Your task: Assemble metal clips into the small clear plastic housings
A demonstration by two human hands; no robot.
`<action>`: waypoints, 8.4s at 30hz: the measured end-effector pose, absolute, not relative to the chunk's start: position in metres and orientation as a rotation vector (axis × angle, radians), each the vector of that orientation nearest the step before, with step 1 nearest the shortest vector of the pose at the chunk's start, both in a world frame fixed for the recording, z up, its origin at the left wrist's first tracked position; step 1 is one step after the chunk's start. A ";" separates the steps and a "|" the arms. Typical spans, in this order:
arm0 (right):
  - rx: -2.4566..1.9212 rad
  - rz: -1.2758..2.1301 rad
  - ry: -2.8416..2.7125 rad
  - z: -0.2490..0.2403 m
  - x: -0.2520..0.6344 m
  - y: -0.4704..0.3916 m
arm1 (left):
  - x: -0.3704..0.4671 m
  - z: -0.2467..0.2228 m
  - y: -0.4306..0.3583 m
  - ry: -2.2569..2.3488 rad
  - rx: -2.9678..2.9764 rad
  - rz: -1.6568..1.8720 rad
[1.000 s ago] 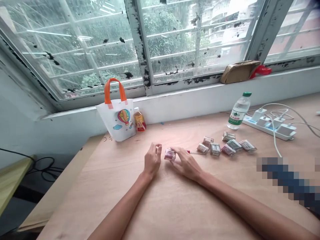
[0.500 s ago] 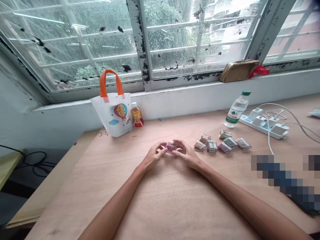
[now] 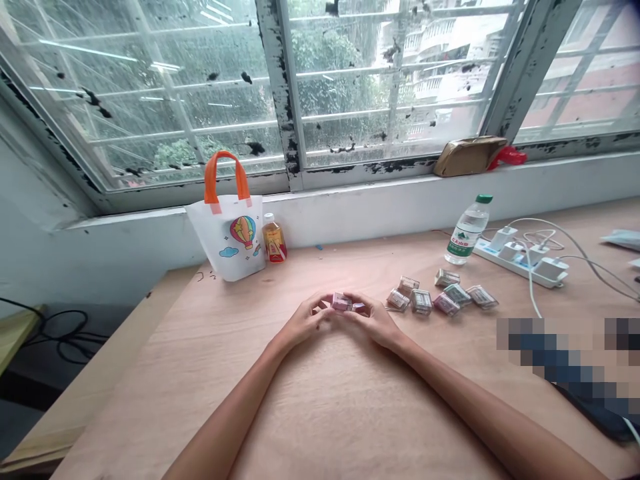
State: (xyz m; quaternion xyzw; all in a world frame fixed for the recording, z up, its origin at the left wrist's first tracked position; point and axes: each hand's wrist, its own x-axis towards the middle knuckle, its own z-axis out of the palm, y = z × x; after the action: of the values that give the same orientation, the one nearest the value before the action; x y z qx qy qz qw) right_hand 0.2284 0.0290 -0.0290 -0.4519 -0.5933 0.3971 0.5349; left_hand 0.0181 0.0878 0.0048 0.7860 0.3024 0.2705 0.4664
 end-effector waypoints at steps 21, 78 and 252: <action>-1.013 0.624 -1.804 -0.031 0.225 0.015 | 0.028 0.010 0.050 0.850 2.007 0.739; -1.092 0.995 -1.663 -0.023 0.240 0.017 | 0.048 0.002 0.050 0.840 1.999 0.807; -0.733 1.577 -1.401 -0.017 0.226 -0.008 | 0.037 0.005 0.027 0.561 1.791 0.809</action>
State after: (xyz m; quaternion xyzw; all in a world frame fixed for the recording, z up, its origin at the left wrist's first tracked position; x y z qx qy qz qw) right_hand 0.2258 -0.0082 -0.0165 -0.2949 -0.5639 0.6344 0.4388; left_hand 0.0370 0.0273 0.0050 0.7477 0.2341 0.3376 0.5217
